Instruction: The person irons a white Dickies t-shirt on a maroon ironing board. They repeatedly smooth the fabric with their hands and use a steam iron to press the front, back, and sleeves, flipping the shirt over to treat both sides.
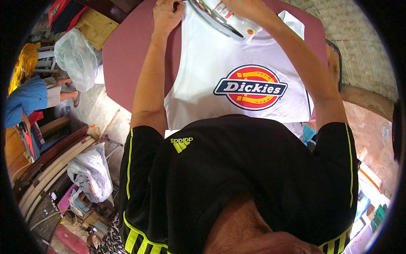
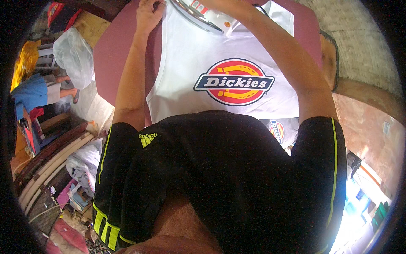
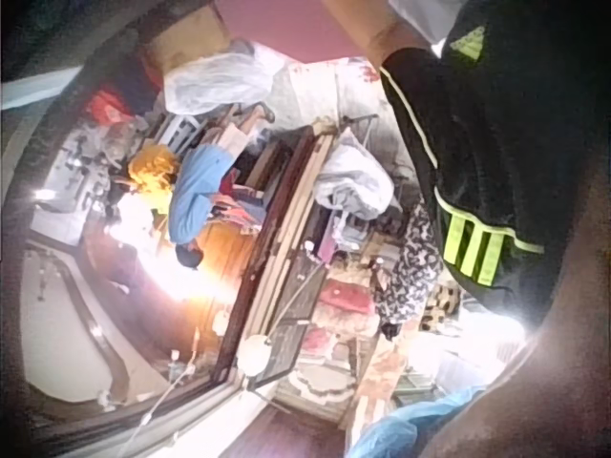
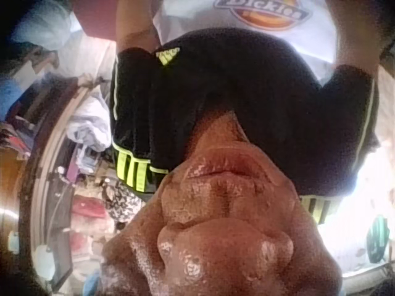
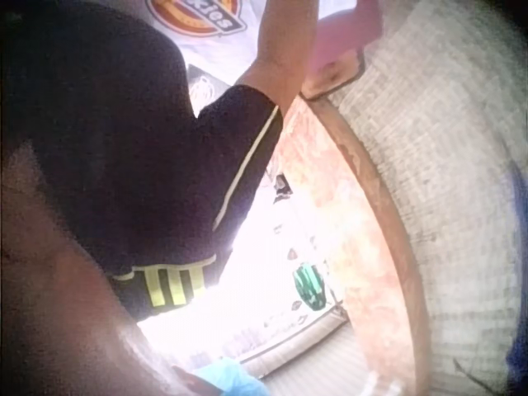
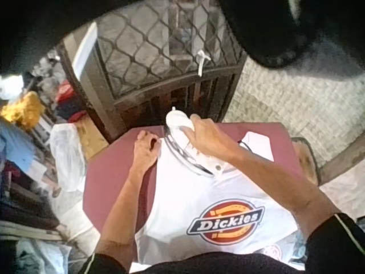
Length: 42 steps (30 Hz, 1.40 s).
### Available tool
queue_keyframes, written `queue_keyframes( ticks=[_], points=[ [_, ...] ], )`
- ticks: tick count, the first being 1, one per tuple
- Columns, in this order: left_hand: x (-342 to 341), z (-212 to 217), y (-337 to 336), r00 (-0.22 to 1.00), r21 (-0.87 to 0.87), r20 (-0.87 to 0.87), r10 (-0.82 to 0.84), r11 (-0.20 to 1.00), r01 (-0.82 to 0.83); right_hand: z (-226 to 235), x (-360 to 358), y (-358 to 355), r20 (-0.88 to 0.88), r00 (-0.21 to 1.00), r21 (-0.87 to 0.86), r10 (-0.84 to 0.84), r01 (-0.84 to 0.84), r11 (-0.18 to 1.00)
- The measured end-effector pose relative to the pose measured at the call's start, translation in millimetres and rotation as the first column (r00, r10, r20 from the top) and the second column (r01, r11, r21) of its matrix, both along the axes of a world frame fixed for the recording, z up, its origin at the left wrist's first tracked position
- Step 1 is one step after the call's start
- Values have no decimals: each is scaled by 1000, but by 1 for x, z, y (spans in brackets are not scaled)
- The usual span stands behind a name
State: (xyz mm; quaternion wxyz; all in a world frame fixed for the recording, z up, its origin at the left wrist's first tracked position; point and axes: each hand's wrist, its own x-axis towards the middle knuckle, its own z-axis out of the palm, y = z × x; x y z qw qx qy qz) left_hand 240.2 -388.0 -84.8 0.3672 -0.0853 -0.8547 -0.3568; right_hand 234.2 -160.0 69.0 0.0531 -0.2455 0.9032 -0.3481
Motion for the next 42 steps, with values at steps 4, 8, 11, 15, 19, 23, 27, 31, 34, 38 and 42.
queue_keyframes(
  ticks=[4, 8, 11, 15, 19, 23, 27, 31, 34, 38, 42],
  points=[
    [-3, 7, 5, 995, 28, 101, 12, 1000, -15, -25, -37, -3, -156, 984, 45, -91, 99, 994],
    [-12, -10, -10, 998, 5, 67, -10, 1000, 9, -16, -18, 8, -6, 997, 111, -77, 77, 991],
    [-18, -14, -21, 992, -19, 127, -21, 1000, 24, 3, 9, 26, 256, 966, 31, -32, 24, 999],
    [-26, -8, -29, 954, -3, 276, -114, 993, 119, -33, -12, 59, -78, 969, 153, 236, -222, 963],
    [-15, 2, -41, 938, 79, 255, -233, 972, 220, -30, -18, 25, -290, 890, 43, 351, -355, 934],
    [63, 31, -46, 984, 31, 174, -37, 999, 32, -33, -29, -14, -269, 913, 104, 305, -288, 952],
    [203, 71, -14, 581, -191, 752, 312, 946, -260, -10, -22, -24, -51, 950, 101, 309, -303, 948],
    [282, 74, 44, 417, -209, 820, 392, 883, -420, -6, -27, -17, -114, 826, 157, 552, -534, 831],
    [305, 19, 71, 594, -199, 457, 662, 727, -657, -3, -41, -11, -146, 587, 228, 796, -763, 605],
    [304, 3, 78, 577, -207, 279, 768, 635, -744, -7, -43, -17, -111, 265, 151, 958, -948, 280],
    [307, -8, 74, 588, -112, 276, 760, 633, -766, -5, -22, -34, -87, 51, 238, 995, -969, 71]
  ],
)
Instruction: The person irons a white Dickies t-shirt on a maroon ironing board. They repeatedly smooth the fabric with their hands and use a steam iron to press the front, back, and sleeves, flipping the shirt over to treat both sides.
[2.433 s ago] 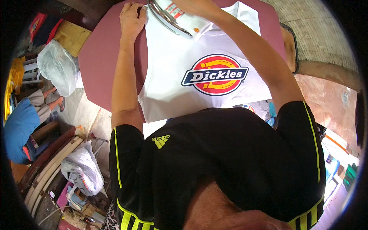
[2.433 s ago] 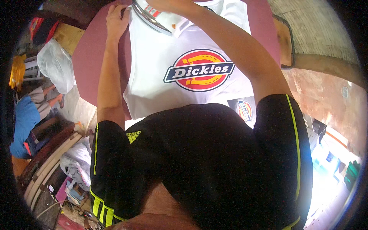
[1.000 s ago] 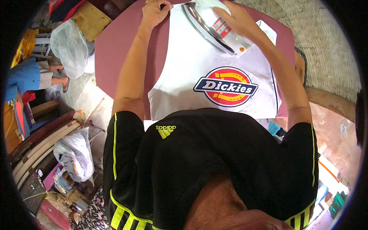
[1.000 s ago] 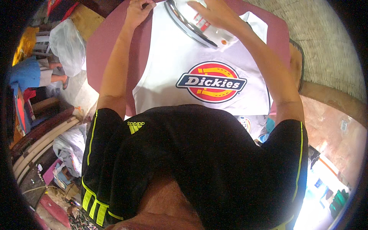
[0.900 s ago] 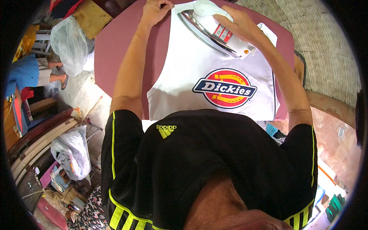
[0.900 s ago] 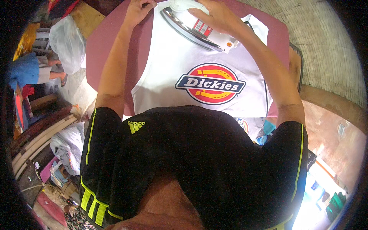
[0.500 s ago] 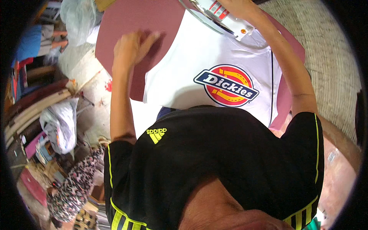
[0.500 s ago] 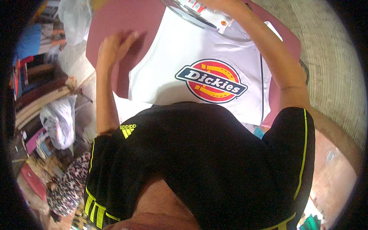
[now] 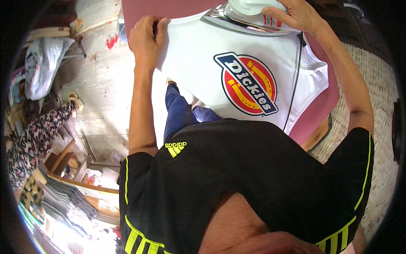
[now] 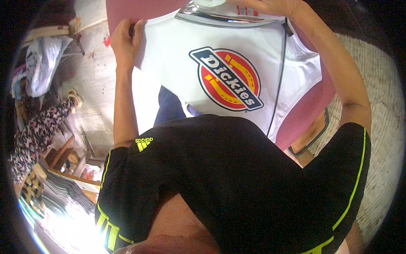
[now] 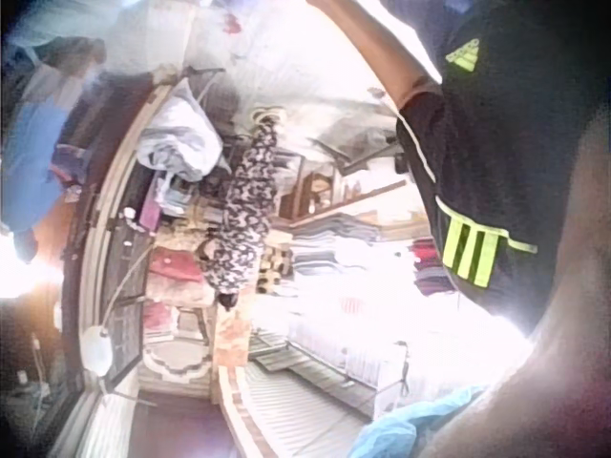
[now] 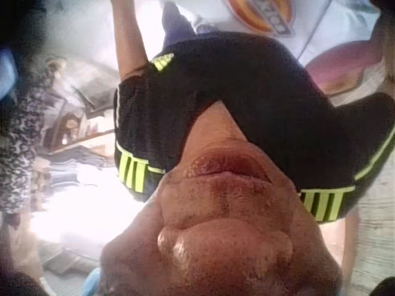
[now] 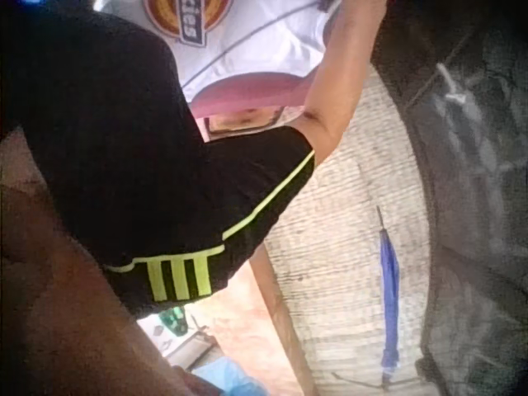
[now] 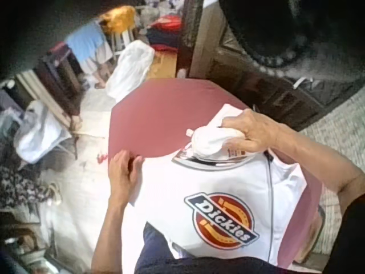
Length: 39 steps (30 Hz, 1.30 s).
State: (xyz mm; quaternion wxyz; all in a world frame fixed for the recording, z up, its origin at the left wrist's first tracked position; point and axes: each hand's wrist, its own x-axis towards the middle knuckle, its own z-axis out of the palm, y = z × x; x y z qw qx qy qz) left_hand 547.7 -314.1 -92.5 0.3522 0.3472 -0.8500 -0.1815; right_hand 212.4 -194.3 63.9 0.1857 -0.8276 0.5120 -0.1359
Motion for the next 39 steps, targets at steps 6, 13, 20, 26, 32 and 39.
queue_keyframes(
  ticks=[6, 13, 20, 26, 32, 39],
  points=[
    [25, 4, 18, 997, -24, -14, 80, 996, -81, 2, 65, -26, -52, 998, 22, 28, -27, 999],
    [77, -38, 43, 951, -29, -183, 248, 966, -258, -6, 112, -47, -22, 993, -42, 118, -118, 992],
    [111, -58, 67, 824, 254, -333, 458, 885, -390, -24, 157, -62, 44, 972, -82, 229, -225, 971],
    [109, -45, 76, 692, 424, -504, 517, 846, -323, -19, 189, -63, 14, 982, -50, 188, -187, 981],
    [36, -5, 143, 808, 349, -583, 85, 924, 154, -22, 143, -56, 75, 995, -284, -66, 85, 955],
    [-83, 32, 283, 677, 33, -75, -732, 677, 735, 60, 61, 65, 116, 812, -78, -572, 582, 809]
  ],
)
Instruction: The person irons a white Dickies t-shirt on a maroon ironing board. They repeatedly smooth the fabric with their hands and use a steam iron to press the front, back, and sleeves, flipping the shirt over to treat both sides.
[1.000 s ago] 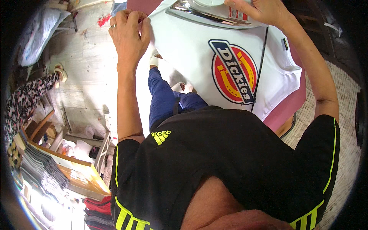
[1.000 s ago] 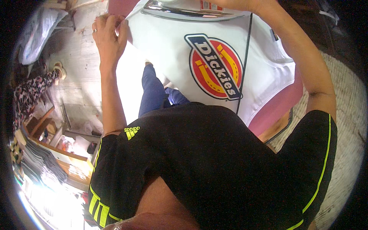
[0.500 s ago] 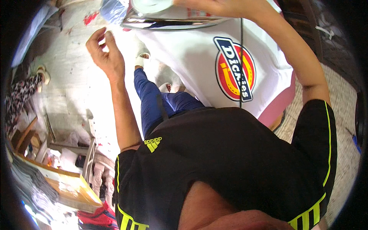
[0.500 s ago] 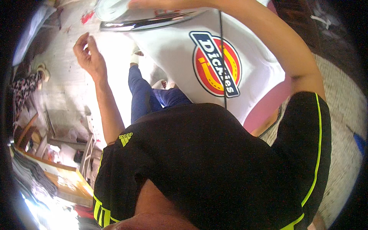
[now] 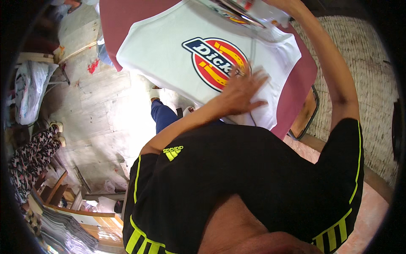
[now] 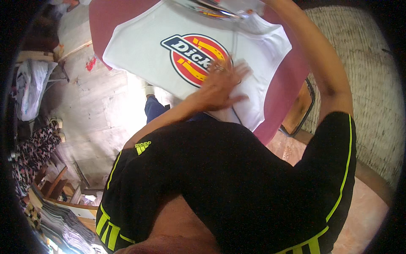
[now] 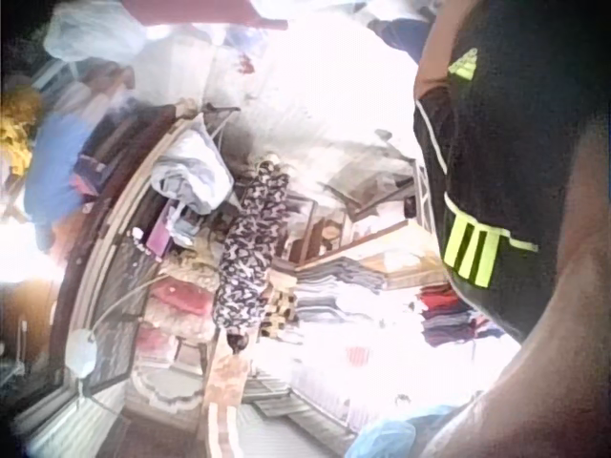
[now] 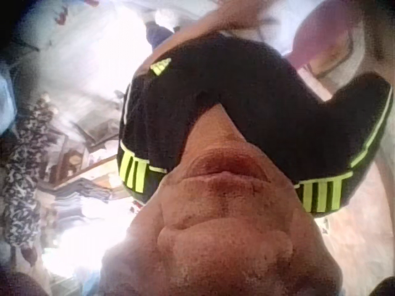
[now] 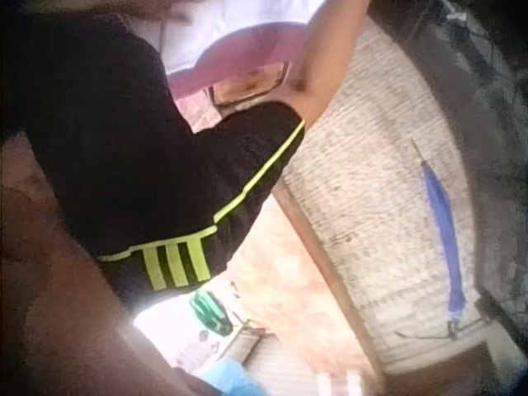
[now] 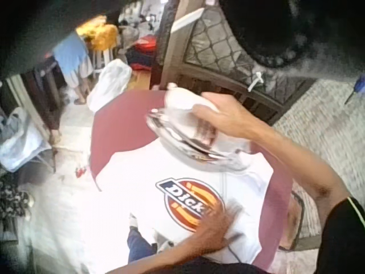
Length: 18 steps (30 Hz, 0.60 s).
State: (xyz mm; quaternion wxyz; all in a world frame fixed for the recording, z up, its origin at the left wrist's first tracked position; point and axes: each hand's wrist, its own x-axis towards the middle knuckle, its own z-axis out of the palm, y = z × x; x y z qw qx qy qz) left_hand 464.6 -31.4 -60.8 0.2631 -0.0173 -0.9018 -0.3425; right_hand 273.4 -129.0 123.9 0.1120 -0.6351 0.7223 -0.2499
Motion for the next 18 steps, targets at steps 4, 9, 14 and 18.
queue_keyframes(
  ticks=[4, 9, 14, 18],
  points=[
    [-6, 2, 18, 787, 375, 66, -614, 746, 551, -5, -42, 68, -164, 982, 56, -90, 100, 993],
    [7, -8, -53, 987, 263, -121, 108, 962, -73, -34, -78, 145, -125, 978, 222, -166, 191, 956],
    [31, -38, -155, 732, -401, 138, 667, 713, -575, -61, -57, 119, -114, 993, 191, -42, 63, 980],
    [57, -52, -193, 605, -497, 148, 783, 587, -639, -56, -40, 73, -134, 987, 76, 87, -77, 994]
  ],
)
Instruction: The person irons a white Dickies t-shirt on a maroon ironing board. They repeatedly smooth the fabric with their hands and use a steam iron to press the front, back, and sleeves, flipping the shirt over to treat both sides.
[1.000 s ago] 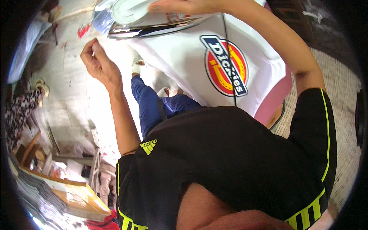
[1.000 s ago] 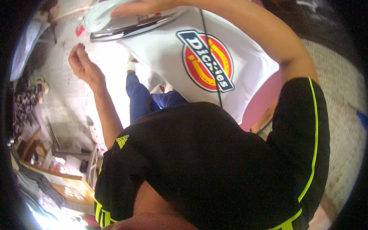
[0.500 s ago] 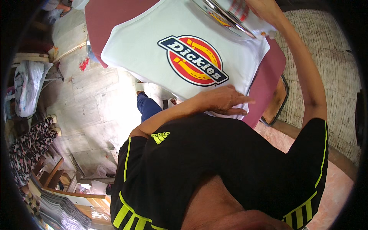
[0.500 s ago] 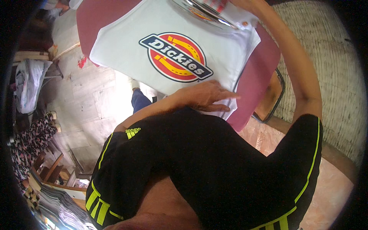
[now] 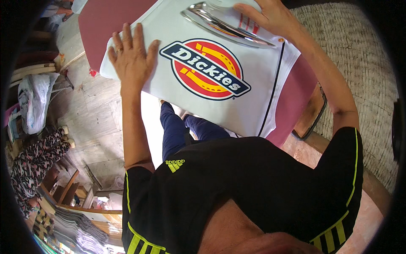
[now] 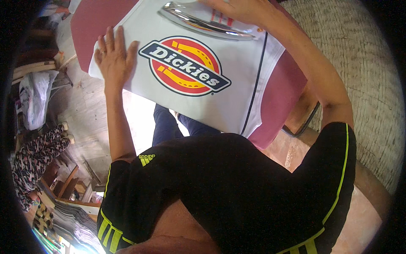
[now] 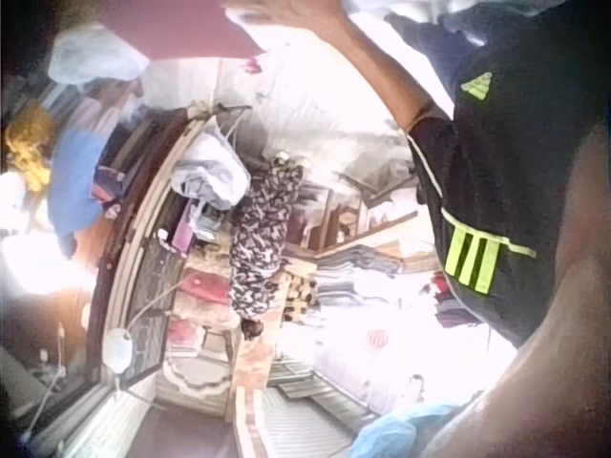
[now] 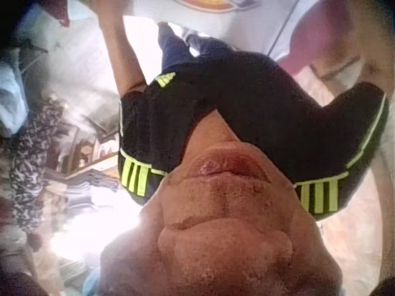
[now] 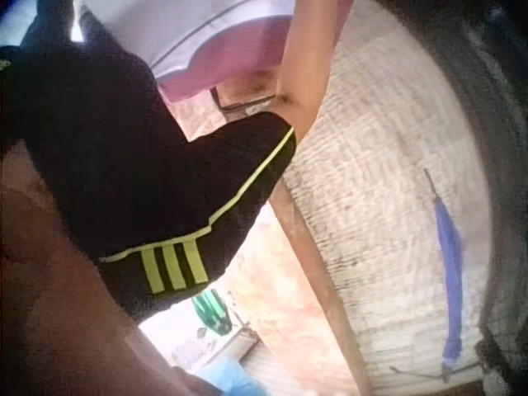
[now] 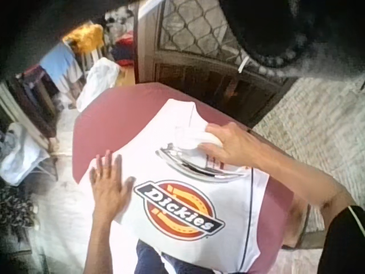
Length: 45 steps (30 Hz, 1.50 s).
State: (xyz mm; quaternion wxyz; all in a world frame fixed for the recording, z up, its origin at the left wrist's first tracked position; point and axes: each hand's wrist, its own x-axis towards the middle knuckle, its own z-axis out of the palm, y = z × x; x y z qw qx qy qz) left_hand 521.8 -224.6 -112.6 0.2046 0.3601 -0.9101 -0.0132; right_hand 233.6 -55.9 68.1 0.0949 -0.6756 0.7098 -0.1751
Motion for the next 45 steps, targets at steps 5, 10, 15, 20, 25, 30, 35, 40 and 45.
queue_keyframes(
  ticks=[5, 10, 15, 20, 25, 30, 35, 40, 45],
  points=[
    [6, 3, -3, 1000, 1, 1, -10, 1000, 10, -2, 13, -33, -52, 999, 58, -2, 5, 998],
    [4, 11, 2, 994, 15, 99, 41, 999, -43, 14, 14, -19, 134, 978, 233, -162, 128, 964],
    [2, 15, 2, 999, 78, 33, 27, 997, -29, 7, 19, -46, -25, 996, 138, -91, 93, 986],
    [5, 16, 3, 993, 63, 111, 48, 996, -56, -1, 16, -46, -70, 996, 99, -47, 54, 994],
    [3, 15, 3, 995, 63, 95, 42, 997, -48, -15, -7, -11, -1, 993, 110, -120, 119, 987],
    [3, 14, 0, 993, 57, 114, 38, 997, -45, 3, 16, -40, -7, 993, 157, -118, 118, 981],
    [6, 13, 0, 993, 50, 113, 27, 998, -33, 7, 17, -17, 117, 952, 220, -282, 252, 943],
    [2, 17, 1, 998, 97, 55, -18, 995, 12, 2, 18, -29, 4, 953, 151, -301, 297, 943],
    [3, 24, 2, 997, 135, 65, -32, 991, 23, -4, 7, -15, -15, 946, 85, -324, 324, 942]
  ],
)
